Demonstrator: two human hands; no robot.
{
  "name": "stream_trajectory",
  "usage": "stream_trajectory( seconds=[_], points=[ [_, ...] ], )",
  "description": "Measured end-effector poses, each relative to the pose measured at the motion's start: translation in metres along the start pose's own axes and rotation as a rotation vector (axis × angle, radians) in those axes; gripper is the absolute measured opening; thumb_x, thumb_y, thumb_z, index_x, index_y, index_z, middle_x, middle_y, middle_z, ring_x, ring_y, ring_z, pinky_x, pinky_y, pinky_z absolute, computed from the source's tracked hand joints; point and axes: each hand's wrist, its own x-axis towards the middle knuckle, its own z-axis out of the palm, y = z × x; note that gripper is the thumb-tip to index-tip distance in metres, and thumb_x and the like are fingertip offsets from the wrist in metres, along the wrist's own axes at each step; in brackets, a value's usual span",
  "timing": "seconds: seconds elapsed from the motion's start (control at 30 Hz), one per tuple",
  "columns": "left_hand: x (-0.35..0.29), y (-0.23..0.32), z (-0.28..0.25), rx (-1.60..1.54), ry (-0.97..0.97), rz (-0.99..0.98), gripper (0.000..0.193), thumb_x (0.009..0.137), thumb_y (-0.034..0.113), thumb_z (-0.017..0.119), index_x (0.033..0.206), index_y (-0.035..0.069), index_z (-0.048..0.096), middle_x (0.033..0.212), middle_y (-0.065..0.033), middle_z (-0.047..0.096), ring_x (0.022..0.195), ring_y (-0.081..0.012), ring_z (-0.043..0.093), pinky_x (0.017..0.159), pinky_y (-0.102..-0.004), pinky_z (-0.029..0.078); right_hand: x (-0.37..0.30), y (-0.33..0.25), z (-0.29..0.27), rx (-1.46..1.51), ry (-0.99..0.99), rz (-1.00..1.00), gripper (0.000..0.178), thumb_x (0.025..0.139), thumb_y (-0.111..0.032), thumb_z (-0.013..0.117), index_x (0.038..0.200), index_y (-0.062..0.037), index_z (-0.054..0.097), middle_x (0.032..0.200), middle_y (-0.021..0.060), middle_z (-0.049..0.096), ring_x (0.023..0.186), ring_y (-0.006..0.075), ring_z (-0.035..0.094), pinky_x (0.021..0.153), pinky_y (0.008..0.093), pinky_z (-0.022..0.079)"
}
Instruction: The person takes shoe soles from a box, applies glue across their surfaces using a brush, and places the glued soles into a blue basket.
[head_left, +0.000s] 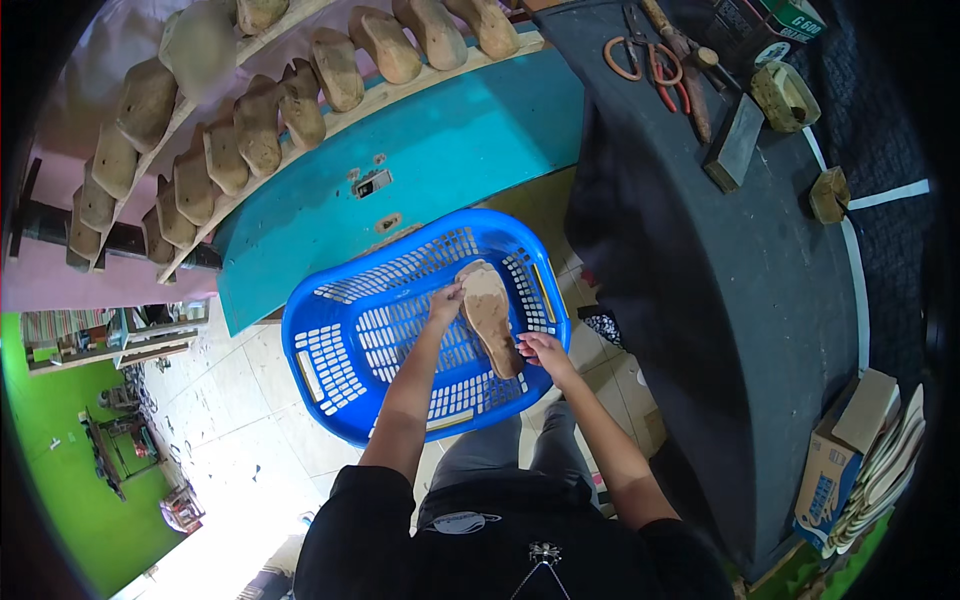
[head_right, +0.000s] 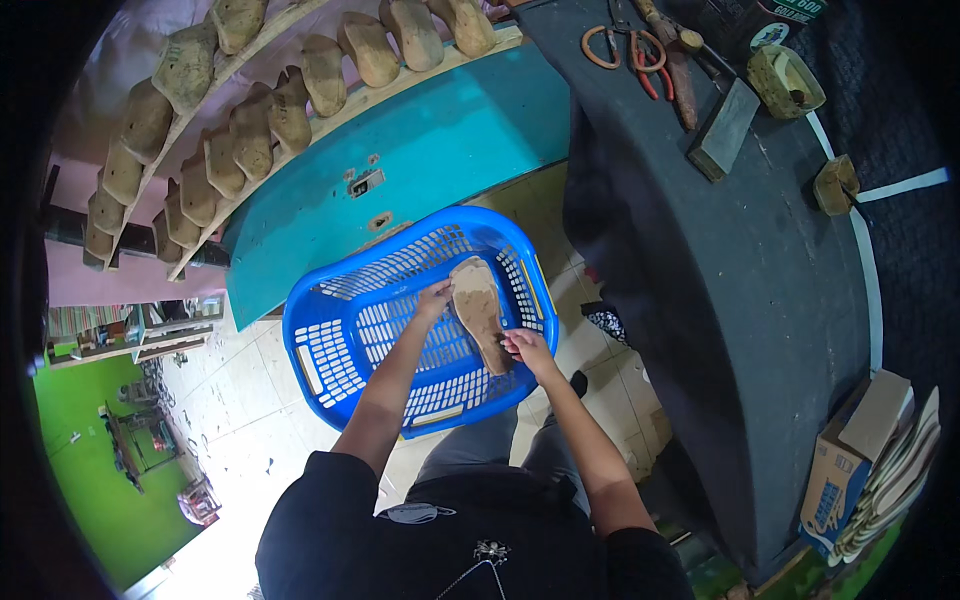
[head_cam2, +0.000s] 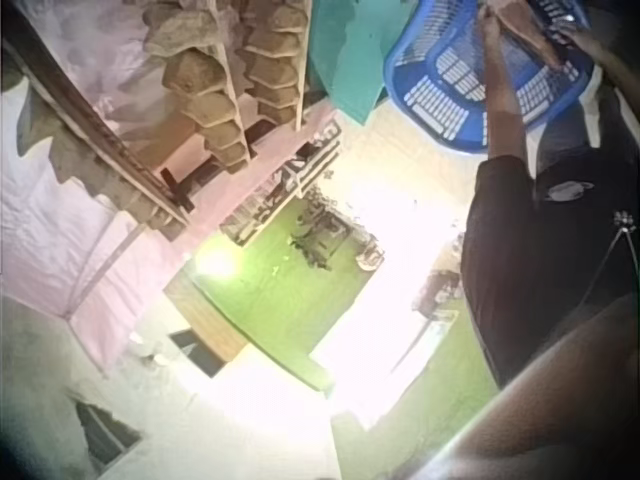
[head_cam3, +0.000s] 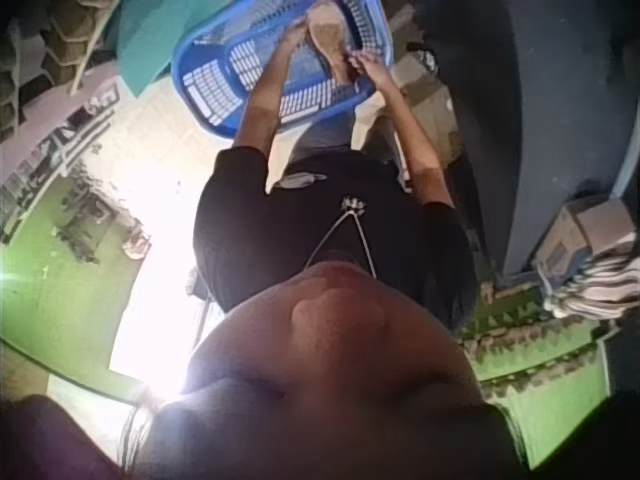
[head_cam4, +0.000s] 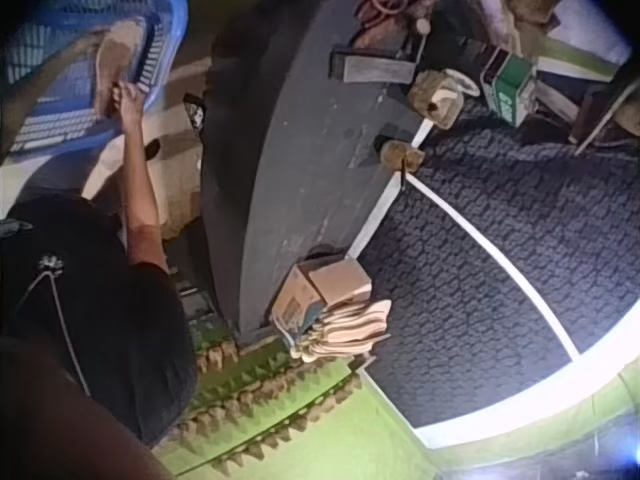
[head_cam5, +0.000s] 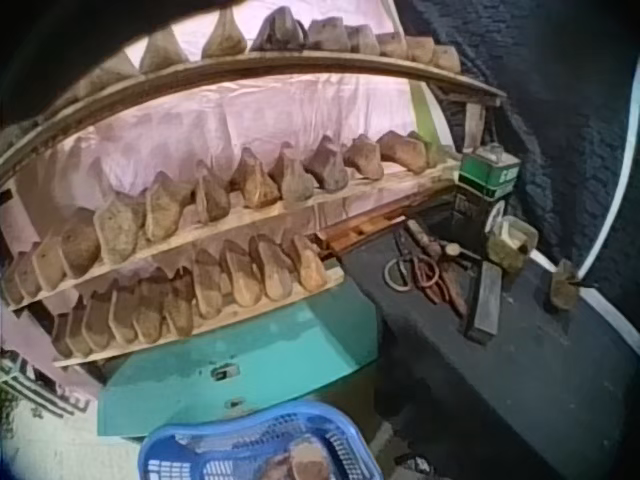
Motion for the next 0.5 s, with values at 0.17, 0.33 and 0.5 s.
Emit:
stream_trajectory(
  seconds=[0.17,0.33,0.5],
  points=[
    [0.005,0.004,-0.013,0.252,0.022,0.125,0.029,0.077,0.025,0.057,0.104,0.014,0.058,0.088,-0.0137,0.061,0.086,-0.0215,0.056,0.077,-0.0303,0.042,-0.005,-0.011,0.016,-0.021,-0.008,0.017,0.024,0.086,-0.024,0.044,0.103,-0.011,0.055,0.089,-0.0009,0.058,0.076,0.0065,0.052,0.068,0.0222,0.041],
    [-0.022,0.042,0.022,0.51,0.162,0.125,0.029,0.076,0.025,0.055,0.102,0.014,0.057,0.098,-0.0153,0.055,0.101,-0.0284,0.046,0.086,-0.036,0.036,-0.005,0.0,-0.002,-0.052,0.056,-0.068,0.024,0.086,-0.024,0.045,0.103,-0.0099,0.055,0.09,0.0003,0.058,0.077,0.0079,0.052,0.068,0.023,0.041],
    [-0.037,0.034,0.016,0.515,0.099,0.431,0.032,0.074,0.022,0.058,0.104,0.01,0.056,0.104,-0.018,0.05,0.094,-0.0292,0.051,0.083,-0.0328,0.04,-0.003,-0.002,-0.002,-0.062,0.011,-0.267,0.023,0.086,-0.023,0.045,0.102,-0.0089,0.054,0.09,0.0011,0.057,0.078,0.0089,0.052,0.067,0.0232,0.041]
  ],
)
